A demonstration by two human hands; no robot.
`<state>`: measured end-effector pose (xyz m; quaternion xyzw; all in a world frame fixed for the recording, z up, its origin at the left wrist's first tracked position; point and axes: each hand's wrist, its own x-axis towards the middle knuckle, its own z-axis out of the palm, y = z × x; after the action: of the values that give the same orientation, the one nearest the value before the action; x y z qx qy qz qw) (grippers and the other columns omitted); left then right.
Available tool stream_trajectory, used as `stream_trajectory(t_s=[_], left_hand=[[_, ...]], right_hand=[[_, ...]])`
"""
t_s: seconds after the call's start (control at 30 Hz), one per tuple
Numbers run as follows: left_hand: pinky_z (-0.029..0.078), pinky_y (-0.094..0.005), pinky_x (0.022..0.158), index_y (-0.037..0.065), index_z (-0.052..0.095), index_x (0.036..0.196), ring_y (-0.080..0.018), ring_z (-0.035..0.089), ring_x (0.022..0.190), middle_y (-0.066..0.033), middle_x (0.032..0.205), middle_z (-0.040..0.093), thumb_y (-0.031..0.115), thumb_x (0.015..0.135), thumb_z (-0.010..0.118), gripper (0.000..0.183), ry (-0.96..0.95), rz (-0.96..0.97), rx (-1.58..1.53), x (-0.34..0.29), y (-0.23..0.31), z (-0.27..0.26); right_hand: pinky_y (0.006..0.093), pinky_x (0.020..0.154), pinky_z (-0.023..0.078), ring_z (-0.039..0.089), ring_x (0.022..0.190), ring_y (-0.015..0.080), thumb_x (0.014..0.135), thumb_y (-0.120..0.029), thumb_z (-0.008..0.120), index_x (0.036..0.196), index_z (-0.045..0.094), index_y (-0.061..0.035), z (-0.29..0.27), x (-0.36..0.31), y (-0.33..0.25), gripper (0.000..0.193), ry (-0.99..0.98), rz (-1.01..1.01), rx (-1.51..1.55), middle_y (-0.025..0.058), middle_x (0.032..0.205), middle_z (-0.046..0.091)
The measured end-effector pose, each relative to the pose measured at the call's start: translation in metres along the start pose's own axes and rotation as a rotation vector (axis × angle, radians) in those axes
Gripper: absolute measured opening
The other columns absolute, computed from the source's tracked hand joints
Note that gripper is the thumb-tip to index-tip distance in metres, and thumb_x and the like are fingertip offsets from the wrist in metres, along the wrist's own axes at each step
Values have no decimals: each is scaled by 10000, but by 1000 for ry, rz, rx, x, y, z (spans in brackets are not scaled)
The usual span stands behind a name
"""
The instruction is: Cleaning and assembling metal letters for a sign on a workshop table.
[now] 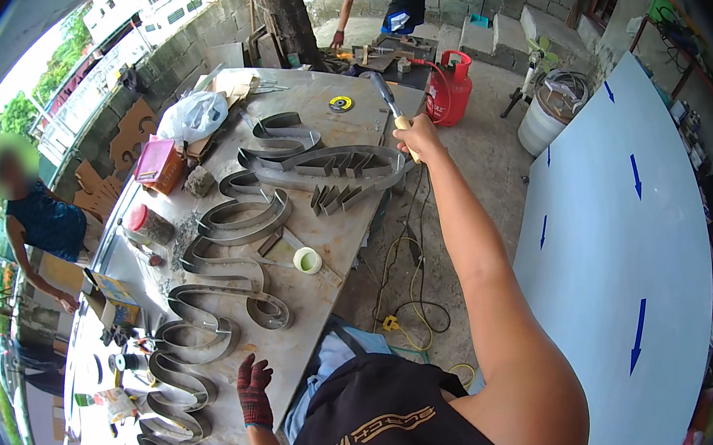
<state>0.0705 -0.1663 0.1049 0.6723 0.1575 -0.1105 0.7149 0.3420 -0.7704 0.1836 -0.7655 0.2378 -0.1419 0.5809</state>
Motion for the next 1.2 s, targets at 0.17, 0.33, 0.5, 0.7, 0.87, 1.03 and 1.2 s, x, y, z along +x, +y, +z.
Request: stream_trajectory(t_s=[0.17,0.33,0.5,0.7,0.87,1.03,1.2], left_hand=[[507,-332,858,70,521,1382,-190,651,928,-113,1129,686,262,959,642,480,28,3,19,-5,-6,-5],[504,-316,850,49,522,1375,-180,644,906,-113,1114,681,223,939,660,489,77,-53,-14,-9,-5,-6],[507,-317,858,40,522,1377,-188,643,939,-118,1136,671,216,954,640,473,72,-49,34,-12,4,-2],[523,-333,906,12,517,1379,-215,649,1019,-140,1170,666,174,973,588,442,72,49,52,-8,10,0],[500,-299,886,2,527,1351,-182,644,962,-115,1088,685,192,974,596,428,88,103,185,7,0,-14],[493,-315,928,35,549,1303,-192,642,1022,-114,1116,688,217,971,649,391,173,181,298,40,-7,-27],[493,-313,930,26,593,1203,-183,640,1029,-97,1101,687,189,977,644,283,219,207,227,46,-5,-12]], right_hand=[[267,449,525,658,553,152,850,-71,734,988,655,88,5,0,-8,225,26,33,-3,94,784,672],[301,454,535,692,576,203,823,-68,753,952,659,125,3,-7,-5,250,22,-6,85,148,772,691],[281,443,522,664,549,161,844,-74,743,966,632,95,-2,-30,1,237,-26,-49,130,110,768,671],[257,486,523,640,570,126,870,-132,761,1011,589,49,-11,-103,3,286,-59,-102,142,102,837,671],[220,543,509,594,615,88,913,-100,706,1109,514,41,-10,-179,-3,308,-193,-56,102,145,1100,715],[207,531,487,569,609,71,927,-59,660,1140,463,22,18,-248,0,301,-232,-44,149,166,1142,698],[205,524,496,580,612,75,908,-11,650,1148,430,16,54,-302,2,326,-400,-87,234,195,1166,681]])
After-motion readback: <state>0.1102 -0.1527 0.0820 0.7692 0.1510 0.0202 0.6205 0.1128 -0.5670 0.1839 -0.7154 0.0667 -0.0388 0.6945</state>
